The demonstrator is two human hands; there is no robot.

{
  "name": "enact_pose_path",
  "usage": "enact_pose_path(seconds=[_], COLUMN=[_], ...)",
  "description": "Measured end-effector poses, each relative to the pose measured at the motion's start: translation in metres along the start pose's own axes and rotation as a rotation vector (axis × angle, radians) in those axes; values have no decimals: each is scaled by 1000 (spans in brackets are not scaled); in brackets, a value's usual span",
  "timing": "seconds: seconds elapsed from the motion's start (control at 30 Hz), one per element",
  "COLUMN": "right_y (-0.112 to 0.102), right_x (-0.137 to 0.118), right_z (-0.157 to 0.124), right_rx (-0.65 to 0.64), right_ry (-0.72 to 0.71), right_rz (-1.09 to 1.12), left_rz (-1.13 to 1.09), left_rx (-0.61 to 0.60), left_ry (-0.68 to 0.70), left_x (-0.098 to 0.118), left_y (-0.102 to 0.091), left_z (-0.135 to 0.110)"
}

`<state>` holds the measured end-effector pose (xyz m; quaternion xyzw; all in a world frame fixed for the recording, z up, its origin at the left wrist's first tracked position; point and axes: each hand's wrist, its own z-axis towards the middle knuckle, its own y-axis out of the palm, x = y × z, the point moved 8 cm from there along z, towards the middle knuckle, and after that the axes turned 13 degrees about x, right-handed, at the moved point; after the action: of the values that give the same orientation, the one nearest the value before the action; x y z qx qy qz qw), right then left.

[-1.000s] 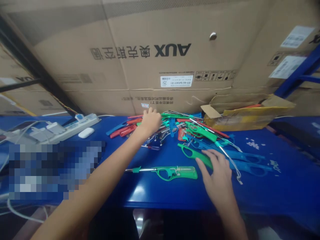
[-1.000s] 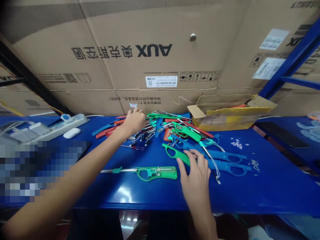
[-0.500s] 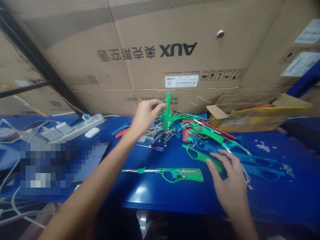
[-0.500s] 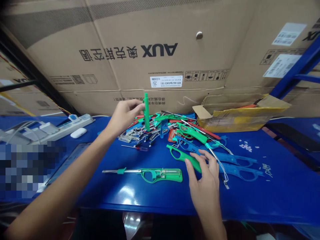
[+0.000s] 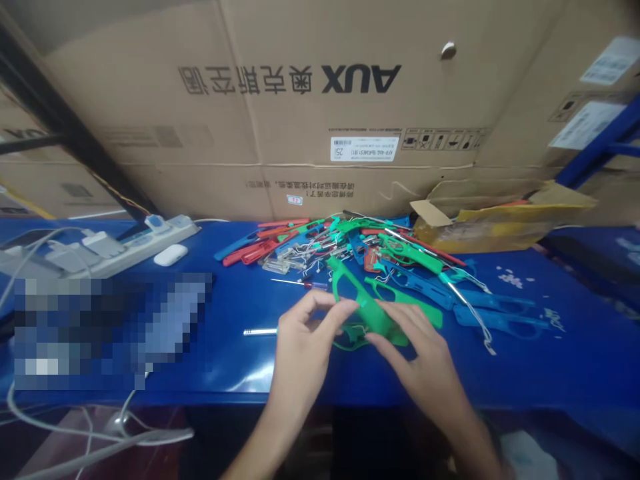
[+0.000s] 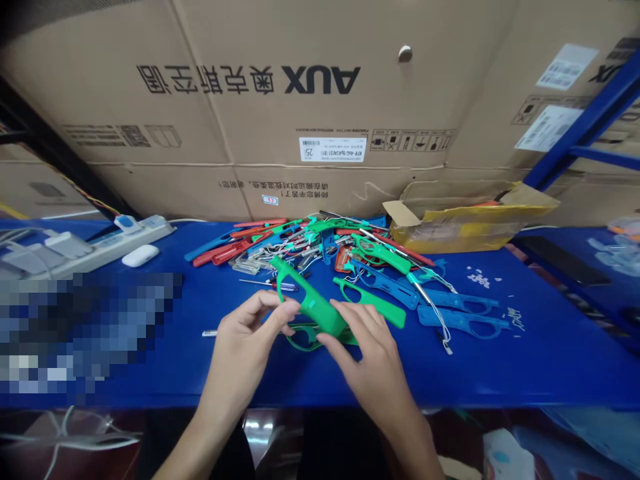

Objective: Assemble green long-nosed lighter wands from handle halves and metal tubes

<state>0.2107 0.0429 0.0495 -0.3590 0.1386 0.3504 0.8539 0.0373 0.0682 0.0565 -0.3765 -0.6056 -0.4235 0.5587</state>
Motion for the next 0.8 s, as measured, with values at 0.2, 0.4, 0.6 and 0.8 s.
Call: enact_pose_path(seconds=[0.2,0.4,0.6,0.8], right_y=[-13,-14,-7,-11], right_x=[6,26,33,40], right_z=[3,1,-5,-8], right_rx=[52,-146,-282,-248], right_ry=[-147,-170,-78,-36], right_rz=[-157,-93,-87,-80], left_rz=[138,565,837,790], left_rx=[-97,-8,-220,-199], left_ry=[88,686,1013,1024], left_x=[-12,5,-5,0], left_y=[-20,-54,-34,-32], left_z=[6,7,-8,-11])
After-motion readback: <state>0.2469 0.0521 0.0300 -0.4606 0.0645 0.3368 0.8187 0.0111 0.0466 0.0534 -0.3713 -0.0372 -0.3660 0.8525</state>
